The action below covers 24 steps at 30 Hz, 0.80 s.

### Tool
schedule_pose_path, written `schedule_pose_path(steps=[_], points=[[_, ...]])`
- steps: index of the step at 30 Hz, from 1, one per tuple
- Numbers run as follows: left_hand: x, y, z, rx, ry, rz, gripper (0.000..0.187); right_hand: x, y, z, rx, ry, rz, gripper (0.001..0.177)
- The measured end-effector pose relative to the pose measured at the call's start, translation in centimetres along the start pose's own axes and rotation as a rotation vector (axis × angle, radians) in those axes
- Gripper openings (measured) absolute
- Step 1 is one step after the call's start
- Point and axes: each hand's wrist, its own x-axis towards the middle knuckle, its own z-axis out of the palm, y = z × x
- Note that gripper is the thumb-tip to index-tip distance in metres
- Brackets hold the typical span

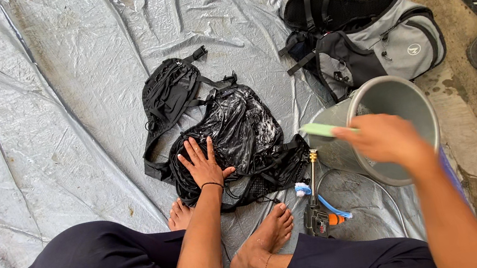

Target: The person washes a black backpack by hand on a plastic tarp, using a brush dipped in a bucket of soapy water to scrub the mesh and fabric surfaces.

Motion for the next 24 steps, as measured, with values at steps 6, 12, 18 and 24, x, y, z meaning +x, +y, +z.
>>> schedule_pose_path(steps=[6,12,18,24], points=[[-1.3,-1.1,-2.8,-0.104,-0.127,0.056,0.135,16.9,-10.8,23.3,-0.076,0.403,-0.432,0.067],[-1.3,-1.5,-4.3,-0.137,-0.233,0.074,0.148,18.9,-13.6,28.1,-0.188,0.601,-0.706,0.055],[-1.6,-1.4,-4.9,-0.137,-0.29,0.067,0.15,24.8,-14.7,26.3,0.128,0.584,-0.231,0.062],[-1.5,-1.5,-5.2,-0.158,-0.269,0.064,0.151,21.3,-16.8,28.3,-0.114,0.899,-0.672,0.065]])
